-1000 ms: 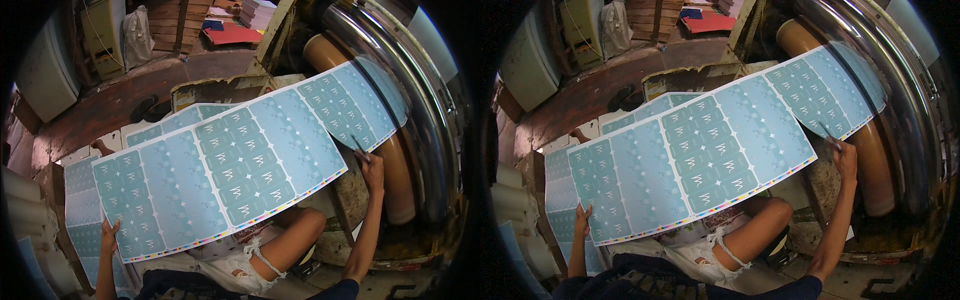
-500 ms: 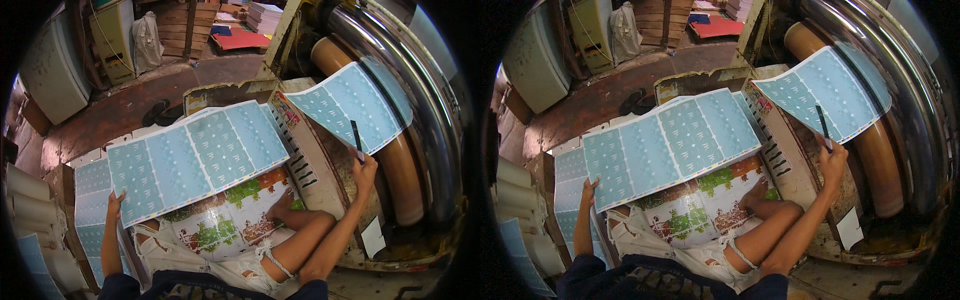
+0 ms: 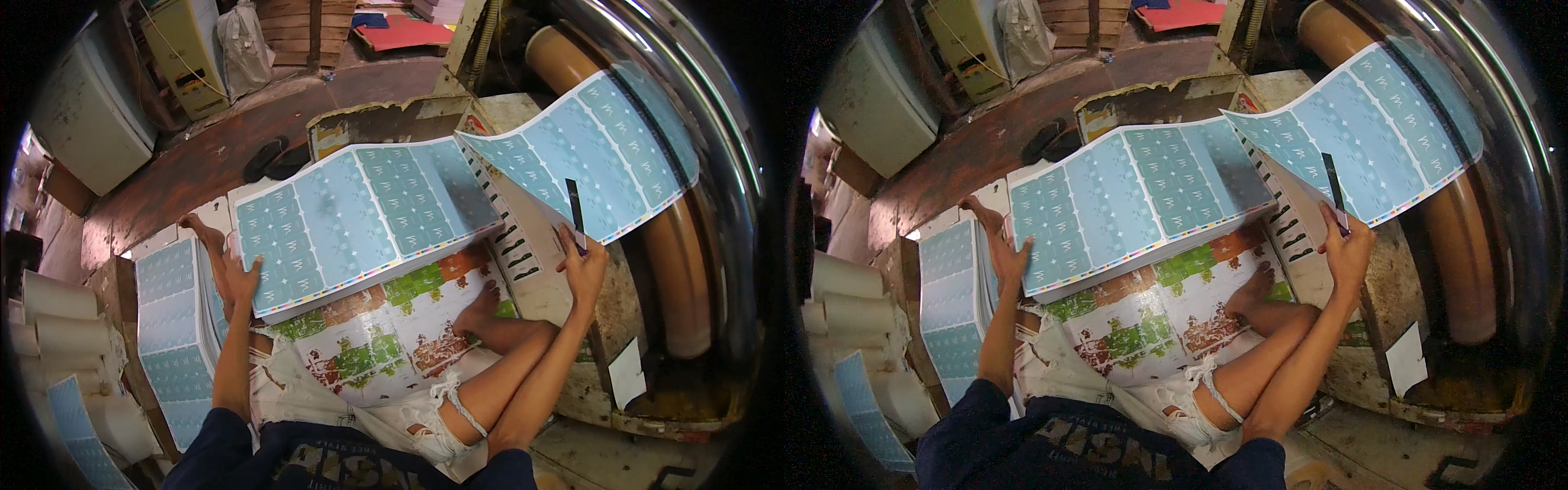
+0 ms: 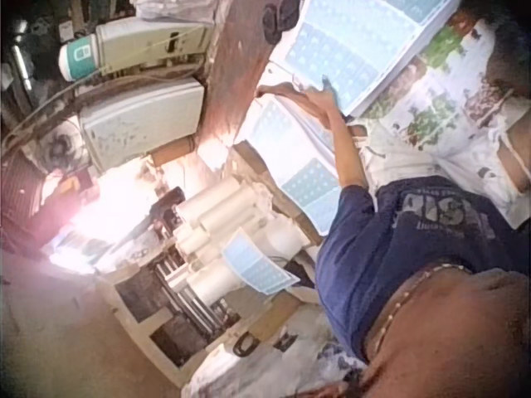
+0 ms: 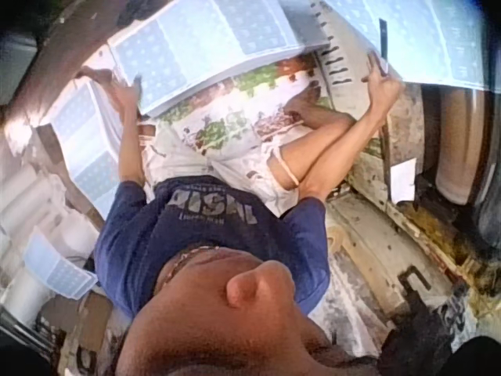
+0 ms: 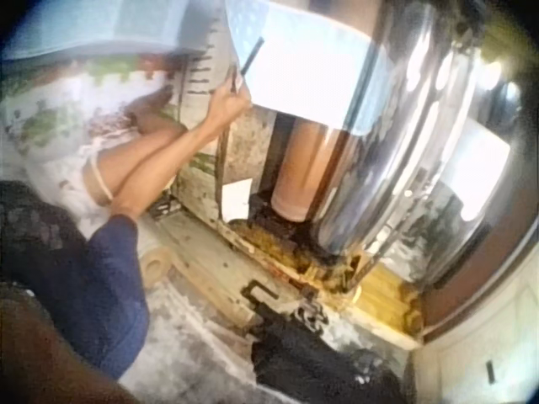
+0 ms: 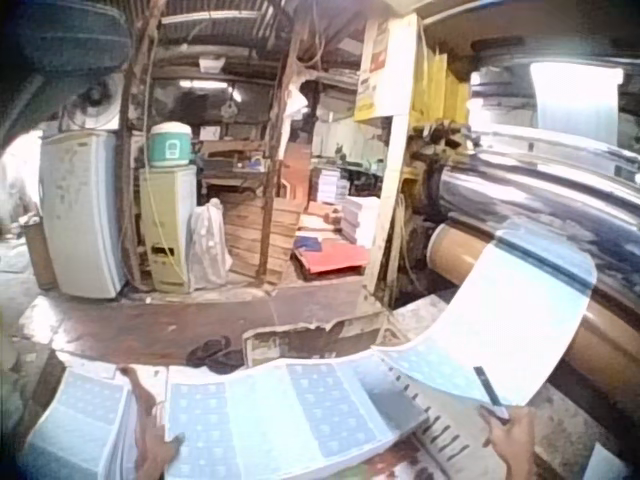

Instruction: The person cuts a large printed paper sheet along the center line using a cutter while it is positioned on a printing press roller.

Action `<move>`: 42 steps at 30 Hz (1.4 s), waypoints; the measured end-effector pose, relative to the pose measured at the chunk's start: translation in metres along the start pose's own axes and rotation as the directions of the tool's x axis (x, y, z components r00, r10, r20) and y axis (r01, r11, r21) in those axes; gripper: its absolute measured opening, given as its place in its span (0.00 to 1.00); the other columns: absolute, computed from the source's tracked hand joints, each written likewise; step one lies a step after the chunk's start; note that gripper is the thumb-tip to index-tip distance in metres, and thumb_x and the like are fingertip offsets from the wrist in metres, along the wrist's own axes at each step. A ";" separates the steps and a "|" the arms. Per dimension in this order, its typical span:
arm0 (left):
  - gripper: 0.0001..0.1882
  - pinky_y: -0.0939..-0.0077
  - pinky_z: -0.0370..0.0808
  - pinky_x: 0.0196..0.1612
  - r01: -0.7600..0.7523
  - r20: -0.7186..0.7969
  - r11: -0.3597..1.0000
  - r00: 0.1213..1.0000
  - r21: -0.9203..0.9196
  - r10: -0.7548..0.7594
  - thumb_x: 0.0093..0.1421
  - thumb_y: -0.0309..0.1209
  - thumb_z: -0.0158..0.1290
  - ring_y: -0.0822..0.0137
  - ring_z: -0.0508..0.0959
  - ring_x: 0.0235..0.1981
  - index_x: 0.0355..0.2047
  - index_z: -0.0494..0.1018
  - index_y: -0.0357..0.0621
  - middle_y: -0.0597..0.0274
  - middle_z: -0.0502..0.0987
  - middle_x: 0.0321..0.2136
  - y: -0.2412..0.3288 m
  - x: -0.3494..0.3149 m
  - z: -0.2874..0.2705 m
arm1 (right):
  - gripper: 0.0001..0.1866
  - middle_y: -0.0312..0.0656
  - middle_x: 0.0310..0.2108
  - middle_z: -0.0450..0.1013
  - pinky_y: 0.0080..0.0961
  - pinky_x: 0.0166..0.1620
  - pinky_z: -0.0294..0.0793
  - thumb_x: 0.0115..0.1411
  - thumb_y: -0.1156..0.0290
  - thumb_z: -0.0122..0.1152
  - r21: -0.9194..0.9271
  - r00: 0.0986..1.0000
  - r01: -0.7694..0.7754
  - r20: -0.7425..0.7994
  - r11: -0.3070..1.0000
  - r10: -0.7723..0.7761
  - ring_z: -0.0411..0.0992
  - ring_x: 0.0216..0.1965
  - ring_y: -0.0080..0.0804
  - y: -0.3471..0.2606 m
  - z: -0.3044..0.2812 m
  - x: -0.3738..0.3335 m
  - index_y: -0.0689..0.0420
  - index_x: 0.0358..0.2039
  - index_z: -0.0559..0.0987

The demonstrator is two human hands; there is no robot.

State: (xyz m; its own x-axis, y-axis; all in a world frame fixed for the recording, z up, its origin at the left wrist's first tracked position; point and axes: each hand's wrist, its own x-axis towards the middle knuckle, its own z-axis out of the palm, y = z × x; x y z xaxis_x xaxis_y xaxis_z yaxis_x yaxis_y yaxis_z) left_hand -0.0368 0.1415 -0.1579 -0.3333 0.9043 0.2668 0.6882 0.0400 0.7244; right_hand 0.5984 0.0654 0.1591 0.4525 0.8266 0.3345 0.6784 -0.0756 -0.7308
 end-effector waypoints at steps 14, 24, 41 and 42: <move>0.85 0.29 0.46 0.64 0.022 0.437 0.716 0.779 0.698 -0.449 0.17 0.53 0.78 0.36 0.33 0.70 0.71 0.37 0.45 0.25 0.29 0.67 0.167 -0.069 0.035 | 0.19 0.32 0.12 0.66 0.22 0.14 0.62 0.58 0.61 0.68 0.057 0.958 -0.074 0.282 0.996 0.055 0.63 0.11 0.18 -0.007 -0.010 -0.010 0.67 0.22 0.81; 0.39 0.38 0.42 0.69 -0.622 0.697 0.782 0.580 0.043 0.422 0.68 0.52 0.38 0.54 0.40 0.72 0.71 0.42 0.44 0.55 0.39 0.72 0.274 -0.069 0.172 | 0.19 0.35 0.14 0.71 0.21 0.15 0.65 0.54 0.62 0.72 0.086 0.754 -0.215 0.647 0.973 0.110 0.68 0.12 0.21 -0.019 -0.017 -0.023 0.66 0.17 0.80; 0.30 0.60 0.76 0.50 0.847 0.876 0.225 0.473 -0.482 0.097 0.62 0.43 0.57 0.60 0.77 0.47 0.58 0.64 0.37 0.56 0.74 0.49 0.355 -0.103 0.094 | 0.16 0.42 0.10 0.72 0.27 0.19 0.71 0.53 0.63 0.70 0.044 0.247 0.104 0.966 0.994 -0.069 0.74 0.13 0.29 -0.058 0.057 -0.033 0.65 0.21 0.81; 0.28 0.63 0.76 0.49 0.862 0.882 0.187 0.467 -0.471 0.070 0.61 0.37 0.59 0.62 0.77 0.46 0.57 0.64 0.37 0.56 0.75 0.48 0.347 -0.104 0.095 | 0.16 0.42 0.11 0.72 0.27 0.19 0.71 0.53 0.63 0.70 0.047 0.214 0.114 0.974 0.992 -0.071 0.74 0.13 0.29 -0.058 0.062 -0.032 0.65 0.22 0.81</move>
State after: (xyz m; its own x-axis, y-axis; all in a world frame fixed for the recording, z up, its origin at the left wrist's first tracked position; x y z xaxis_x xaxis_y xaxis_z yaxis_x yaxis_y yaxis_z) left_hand 0.2981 0.1013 0.0056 0.4604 0.7997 -0.3853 -0.4623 0.5866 0.6650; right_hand 0.5088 0.0778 0.1534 -0.5152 0.7257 -0.4560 0.6976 0.0459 -0.7150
